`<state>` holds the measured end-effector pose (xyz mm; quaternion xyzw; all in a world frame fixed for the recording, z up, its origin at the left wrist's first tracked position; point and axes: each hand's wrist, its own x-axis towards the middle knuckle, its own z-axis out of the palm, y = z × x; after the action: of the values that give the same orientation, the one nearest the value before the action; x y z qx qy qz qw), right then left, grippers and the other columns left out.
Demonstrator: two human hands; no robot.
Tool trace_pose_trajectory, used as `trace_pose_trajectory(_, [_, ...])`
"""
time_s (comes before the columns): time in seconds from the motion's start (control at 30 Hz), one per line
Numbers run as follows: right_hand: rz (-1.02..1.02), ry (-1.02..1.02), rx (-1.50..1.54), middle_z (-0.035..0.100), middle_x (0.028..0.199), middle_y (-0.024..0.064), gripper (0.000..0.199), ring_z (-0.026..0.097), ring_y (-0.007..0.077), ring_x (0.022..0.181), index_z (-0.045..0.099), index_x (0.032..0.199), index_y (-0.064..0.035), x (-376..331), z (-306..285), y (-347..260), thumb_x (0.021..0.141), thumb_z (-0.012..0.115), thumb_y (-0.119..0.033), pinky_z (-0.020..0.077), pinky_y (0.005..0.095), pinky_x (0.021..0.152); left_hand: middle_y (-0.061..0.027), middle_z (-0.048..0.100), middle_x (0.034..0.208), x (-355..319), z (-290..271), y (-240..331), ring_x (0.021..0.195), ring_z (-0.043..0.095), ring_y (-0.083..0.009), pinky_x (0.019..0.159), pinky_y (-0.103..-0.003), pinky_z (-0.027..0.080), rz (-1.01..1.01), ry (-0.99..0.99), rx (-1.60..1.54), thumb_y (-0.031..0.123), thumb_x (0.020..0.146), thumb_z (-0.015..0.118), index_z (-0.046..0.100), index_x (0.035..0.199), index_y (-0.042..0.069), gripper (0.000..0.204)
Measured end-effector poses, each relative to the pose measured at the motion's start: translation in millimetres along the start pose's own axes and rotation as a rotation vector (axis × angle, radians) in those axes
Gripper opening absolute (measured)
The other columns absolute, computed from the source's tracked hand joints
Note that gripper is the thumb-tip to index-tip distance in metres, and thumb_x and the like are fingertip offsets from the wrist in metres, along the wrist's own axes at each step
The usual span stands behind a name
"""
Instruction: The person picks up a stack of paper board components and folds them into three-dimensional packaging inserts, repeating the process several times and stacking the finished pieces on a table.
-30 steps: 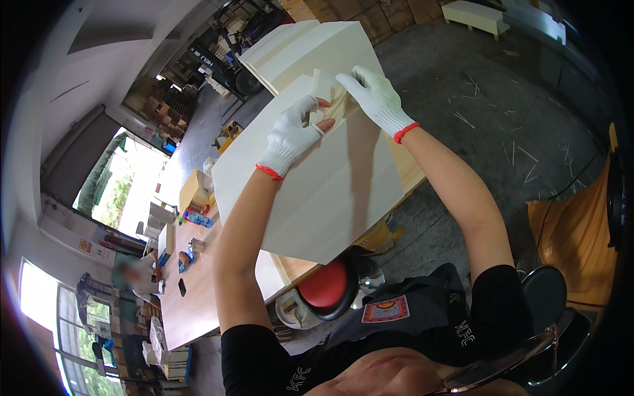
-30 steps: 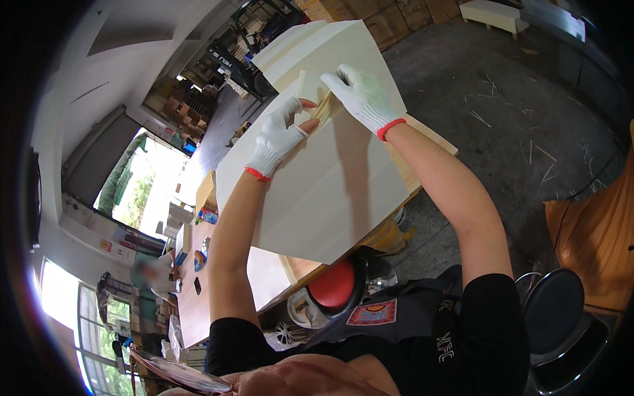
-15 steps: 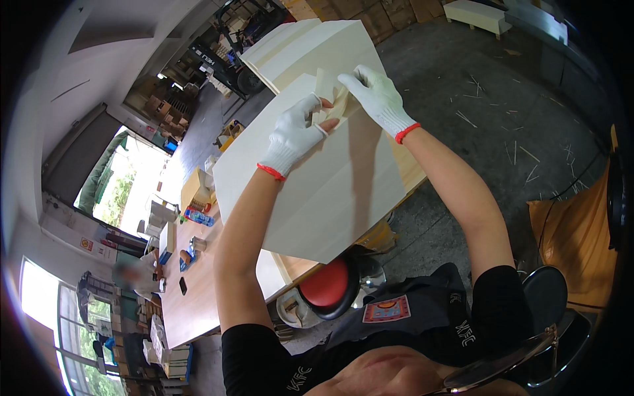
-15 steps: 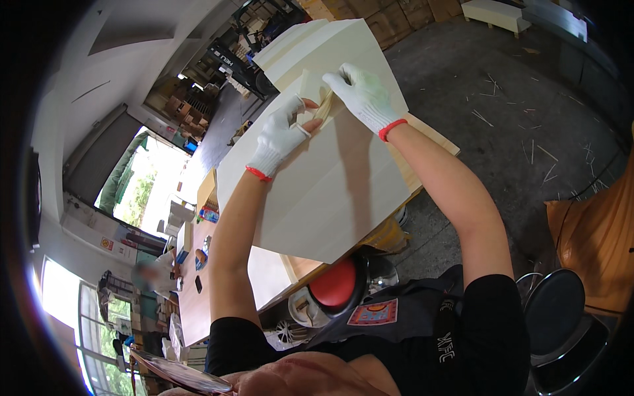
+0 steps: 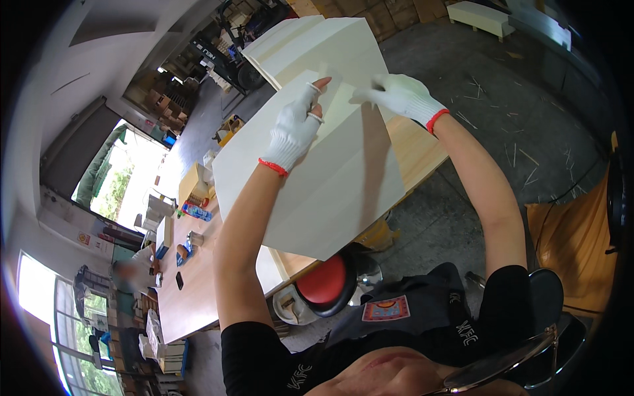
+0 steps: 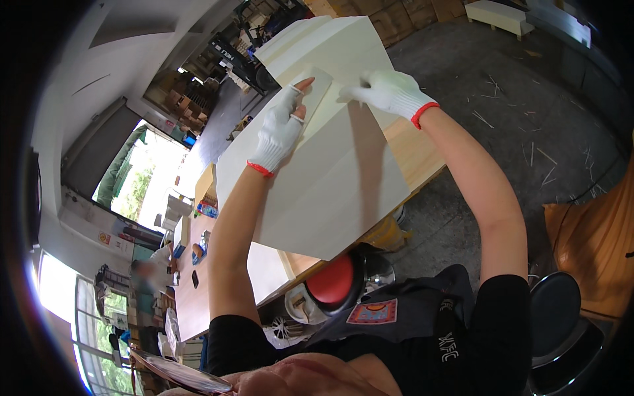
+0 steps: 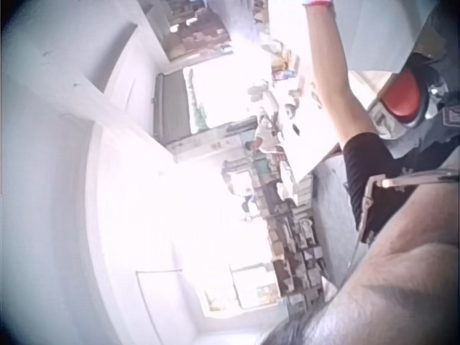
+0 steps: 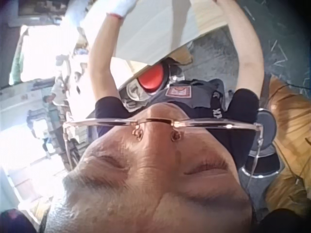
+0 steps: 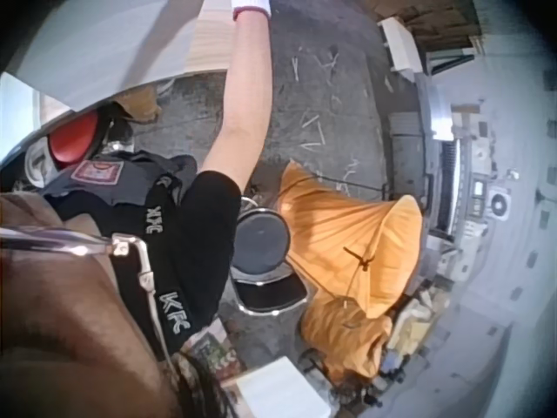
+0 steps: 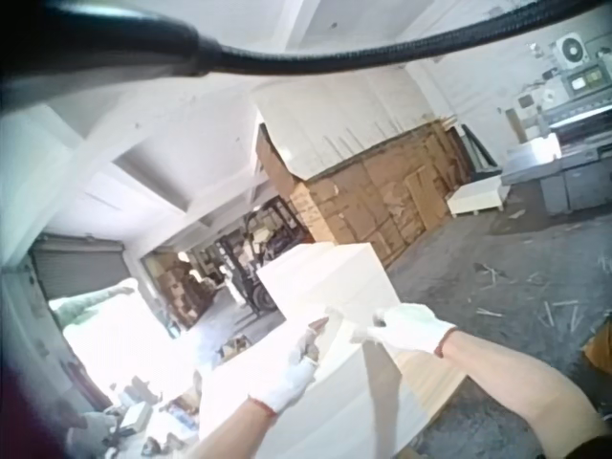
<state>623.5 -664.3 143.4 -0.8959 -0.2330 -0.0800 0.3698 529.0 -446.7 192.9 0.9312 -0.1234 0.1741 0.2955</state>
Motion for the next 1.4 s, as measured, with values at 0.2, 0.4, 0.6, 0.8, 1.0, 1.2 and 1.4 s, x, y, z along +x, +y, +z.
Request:
trace_pose_trajectory(0.2, [-0.451, 0.169, -0.436, 0.071, 0.089, 0.0114, 0.042, 0.067, 0.0353, 0.082, 0.067, 0.1, -0.0092, 13, -8, -14, 0.097, 0.054, -0.049, 0.0508, 0.0443, 0.072, -0.0129, 0.069, 0.094, 4, -5, -9, 0.084, 0.066, -0.0234, 0.083, -0.035, 0.052, 0.045, -0.051, 0.155, 0.015, 0.098, 0.049, 0.066, 0.121, 0.012, 0.029])
trace_pose_trajectory(0.4, [-0.287, 0.179, 0.187, 0.064, 0.083, 0.0142, 0.043, 0.061, 0.0293, 0.077, 0.066, 0.099, -0.0064, 20, 15, -20, 0.1, 0.052, -0.047, 0.0478, 0.0384, 0.074, -0.0137, 0.069, 0.092, 5, -4, -13, 0.086, 0.067, -0.0234, 0.082, -0.037, 0.052, 0.074, -0.062, 0.101, 0.019, 0.096, 0.051, 0.067, 0.12, 0.011, 0.029])
trace_pose_trajectory(0.6, [-0.09, 0.23, 0.573, 0.056, 0.081, 0.0119, 0.049, 0.051, 0.0246, 0.076, 0.061, 0.095, -0.0022, 7, 31, -19, 0.102, 0.051, -0.05, 0.0437, 0.0356, 0.076, -0.0166, 0.072, 0.101, 5, -7, -8, 0.09, 0.068, -0.0271, 0.084, -0.039, 0.052, -0.012, -0.101, 0.118, 0.022, 0.096, 0.058, 0.066, 0.123, 0.013, 0.03])
trace_pose_trajectory(0.8, [-0.115, 0.326, 0.604, 0.051, 0.078, 0.0119, 0.049, 0.048, 0.0232, 0.074, 0.059, 0.096, -0.0023, 4, 40, -19, 0.102, 0.05, -0.05, 0.0429, 0.0363, 0.075, -0.0191, 0.07, 0.115, 9, 0, -26, 0.092, 0.07, -0.029, 0.085, -0.039, 0.054, 0.133, -0.06, 0.117, 0.028, 0.087, 0.078, 0.065, 0.126, 0.013, 0.044])
trace_pose_trajectory(1.0, [-0.118, 0.293, 0.585, 0.047, 0.074, 0.0108, 0.05, 0.042, 0.0226, 0.071, 0.055, 0.089, -0.0021, 4, 37, -17, 0.102, 0.052, -0.05, 0.0417, 0.0359, 0.071, -0.0183, 0.07, 0.112, 3, -4, -7, 0.095, 0.069, -0.0273, 0.085, -0.037, 0.054, -0.1, -0.149, 0.032, 0.024, 0.092, 0.07, 0.063, 0.13, 0.015, 0.04])
trace_pose_trajectory(1.2, [-0.121, 0.317, 0.531, 0.047, 0.073, 0.0128, 0.051, 0.042, 0.0252, 0.069, 0.053, 0.086, -0.0016, 4, 35, -19, 0.102, 0.054, -0.049, 0.0411, 0.0373, 0.069, -0.0153, 0.071, 0.104, 5, 0, -12, 0.089, 0.068, -0.0267, 0.083, -0.036, 0.053, 0.122, -0.042, 0.073, 0.02, 0.099, 0.052, 0.064, 0.129, 0.014, 0.033])
trace_pose_trajectory(1.4, [-0.158, 0.341, 0.561, 0.049, 0.075, 0.0142, 0.049, 0.044, 0.0269, 0.07, 0.054, 0.088, -0.0019, 6, 41, -15, 0.102, 0.053, -0.049, 0.0411, 0.0387, 0.07, -0.0188, 0.071, 0.116, 2, -3, -6, 0.113, 0.066, -0.0277, 0.095, -0.037, 0.05, 0.035, -0.116, 0.187, 0.026, 0.093, 0.069, 0.065, 0.125, 0.01, 0.036])
